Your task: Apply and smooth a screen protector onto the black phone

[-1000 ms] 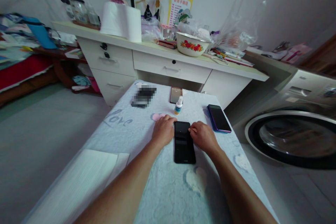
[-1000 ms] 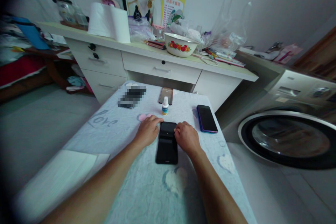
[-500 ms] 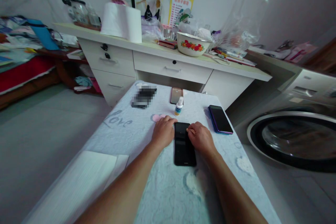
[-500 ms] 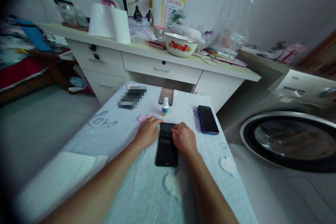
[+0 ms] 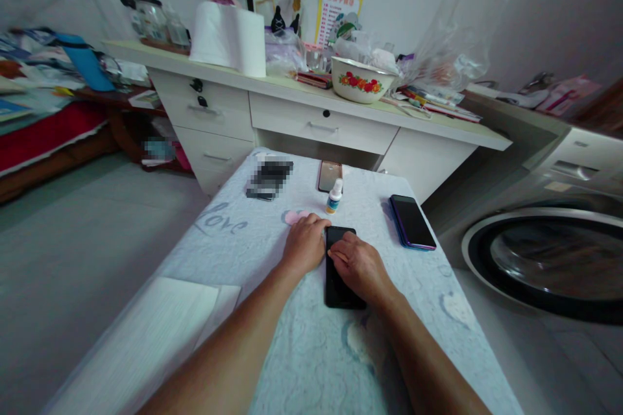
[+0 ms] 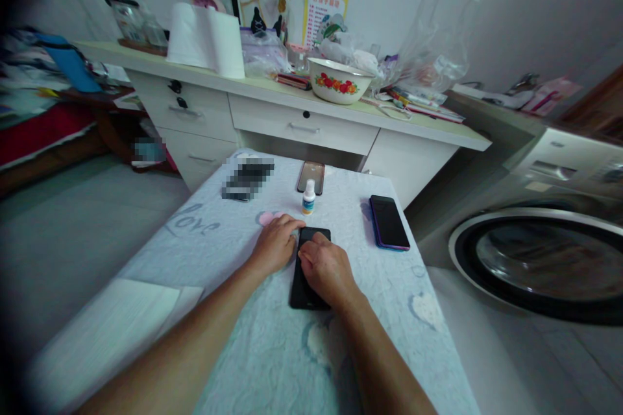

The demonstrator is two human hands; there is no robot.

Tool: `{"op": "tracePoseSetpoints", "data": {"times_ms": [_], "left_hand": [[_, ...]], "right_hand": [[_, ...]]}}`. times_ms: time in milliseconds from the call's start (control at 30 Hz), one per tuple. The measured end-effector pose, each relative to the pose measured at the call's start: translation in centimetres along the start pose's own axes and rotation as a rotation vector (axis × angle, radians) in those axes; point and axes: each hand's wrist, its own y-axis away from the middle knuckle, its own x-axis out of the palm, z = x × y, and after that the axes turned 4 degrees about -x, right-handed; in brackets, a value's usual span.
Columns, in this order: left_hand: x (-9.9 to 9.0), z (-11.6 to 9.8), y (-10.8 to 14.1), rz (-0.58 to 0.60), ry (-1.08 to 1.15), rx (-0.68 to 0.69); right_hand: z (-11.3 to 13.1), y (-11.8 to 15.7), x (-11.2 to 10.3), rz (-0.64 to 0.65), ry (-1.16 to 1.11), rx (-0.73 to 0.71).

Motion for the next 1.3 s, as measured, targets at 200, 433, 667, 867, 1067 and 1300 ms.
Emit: {"op": "tracePoseSetpoints", "data": {"times_ms": [200,433,667,867,1067,1300], "left_hand": [[0.0,0.0,0.0,0.012,-0.005,-0.012],[-0.2,-0.1,0.0,0.008,-0.014,0.013],[-0.4,-0.2,0.0,0.025,-0.022,0.003],[-0.2,0.0,0.1,0.015,-0.017,0.004],[-0.2,-0.1,0.1,0.033,-0.020,-0.011],[-0.3,-0.1,0.0,0.026,-0.028,-0.006]], "right_hand": [[0.1,-0.6,0.1,-0.023,0.064,0.073],[-1.1,-0.6,0.0,-0.075,0.074,0.218],[-2.6,-0.1,-0.5,-0.094,0.088,0.315],[-3.1,0.1,-0.5,-0.134,0.106,0.360],[-3.1,-0.1,-0.4,-0.133,0.119,0.374],[-1.9,-0.5,0.2,-0.118,0.095,0.299]]}}
